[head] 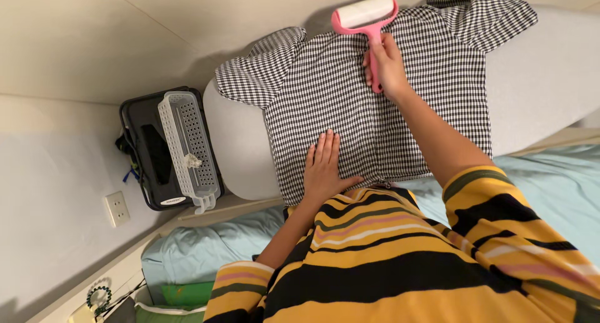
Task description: The person removes a checkered dress from a suitcase, lays it on an ironing board, and uses a lint roller to clean the fabric. The person flips the dress over and continues rolling the lint roller across the surface to remove lint and debris.
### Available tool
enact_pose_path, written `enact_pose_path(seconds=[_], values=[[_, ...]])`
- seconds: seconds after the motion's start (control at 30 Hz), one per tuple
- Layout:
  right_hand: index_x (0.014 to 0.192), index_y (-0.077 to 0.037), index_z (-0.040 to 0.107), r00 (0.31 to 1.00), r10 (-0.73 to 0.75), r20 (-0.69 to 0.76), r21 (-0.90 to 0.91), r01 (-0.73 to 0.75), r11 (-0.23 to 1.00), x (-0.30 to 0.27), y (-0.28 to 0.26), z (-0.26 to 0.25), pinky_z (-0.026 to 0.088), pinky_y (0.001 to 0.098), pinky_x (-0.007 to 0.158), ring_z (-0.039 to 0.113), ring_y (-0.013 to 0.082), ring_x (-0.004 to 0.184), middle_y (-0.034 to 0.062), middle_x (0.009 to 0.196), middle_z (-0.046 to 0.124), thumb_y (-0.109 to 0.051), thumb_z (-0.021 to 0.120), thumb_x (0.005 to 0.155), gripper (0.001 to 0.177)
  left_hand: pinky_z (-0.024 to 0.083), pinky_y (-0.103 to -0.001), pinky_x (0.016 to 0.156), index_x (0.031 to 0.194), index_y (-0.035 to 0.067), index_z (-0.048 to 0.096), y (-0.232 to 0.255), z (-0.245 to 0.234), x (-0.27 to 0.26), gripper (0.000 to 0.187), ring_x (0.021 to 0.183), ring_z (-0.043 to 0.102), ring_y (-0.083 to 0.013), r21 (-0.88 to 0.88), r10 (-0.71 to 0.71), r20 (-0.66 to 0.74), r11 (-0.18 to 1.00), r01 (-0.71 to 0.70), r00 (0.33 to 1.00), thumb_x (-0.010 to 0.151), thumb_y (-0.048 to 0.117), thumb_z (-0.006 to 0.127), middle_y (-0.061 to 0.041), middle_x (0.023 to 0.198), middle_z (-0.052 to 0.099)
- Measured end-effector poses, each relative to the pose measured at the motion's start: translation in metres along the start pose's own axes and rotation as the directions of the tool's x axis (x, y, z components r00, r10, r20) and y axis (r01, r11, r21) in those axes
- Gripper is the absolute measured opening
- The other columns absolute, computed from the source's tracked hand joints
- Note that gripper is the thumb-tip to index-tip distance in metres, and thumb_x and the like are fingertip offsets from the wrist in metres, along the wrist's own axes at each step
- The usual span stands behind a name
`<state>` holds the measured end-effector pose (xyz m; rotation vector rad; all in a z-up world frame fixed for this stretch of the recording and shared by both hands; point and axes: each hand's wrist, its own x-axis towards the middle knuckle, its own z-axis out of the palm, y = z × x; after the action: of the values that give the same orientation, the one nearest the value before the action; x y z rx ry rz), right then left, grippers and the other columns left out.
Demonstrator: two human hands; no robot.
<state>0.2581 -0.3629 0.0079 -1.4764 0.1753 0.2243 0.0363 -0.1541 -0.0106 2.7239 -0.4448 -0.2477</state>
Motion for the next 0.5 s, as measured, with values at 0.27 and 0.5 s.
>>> enact_pose_path(seconds=[0.27, 0.5], values=[[0.117, -0.009, 0.044, 0.981, -0.144, 0.129, 0.093, 0.133, 0.987, -0.104, -0.015, -0.056, 0.038, 0.0264, 0.042, 0.048, 0.0147, 0.049, 0.0075, 0.075, 0.054, -0.038, 0.042, 0.114, 0.029, 0.007, -0.051, 0.124, 0.158, 0.002, 0.022, 0.010, -0.017, 0.007, 0.136, 0.156, 0.012, -0.0269, -0.048, -0.072, 0.165, 0.996, 0.081, 0.984, 0.063, 0.093, 0.059, -0.015, 0.168, 0.018], [0.107, -0.008, 0.046, 0.879, 0.398, -0.262, 0.083, -0.390, 0.917, -0.295, -0.018, -0.075, 0.028, 0.0274, 0.033, 0.039, 0.0122, 0.040, 0.0041, 0.065, 0.048, -0.035, 0.044, 0.106, 0.027, 0.011, -0.053, 0.131, 0.164, -0.001, 0.024, 0.048, 0.005, 0.043, 0.126, 0.163, 0.015, -0.0316, -0.161, 0.092, -0.079, 0.981, -0.104, 0.993, 0.080, 0.087, 0.058, -0.017, 0.174, 0.020]])
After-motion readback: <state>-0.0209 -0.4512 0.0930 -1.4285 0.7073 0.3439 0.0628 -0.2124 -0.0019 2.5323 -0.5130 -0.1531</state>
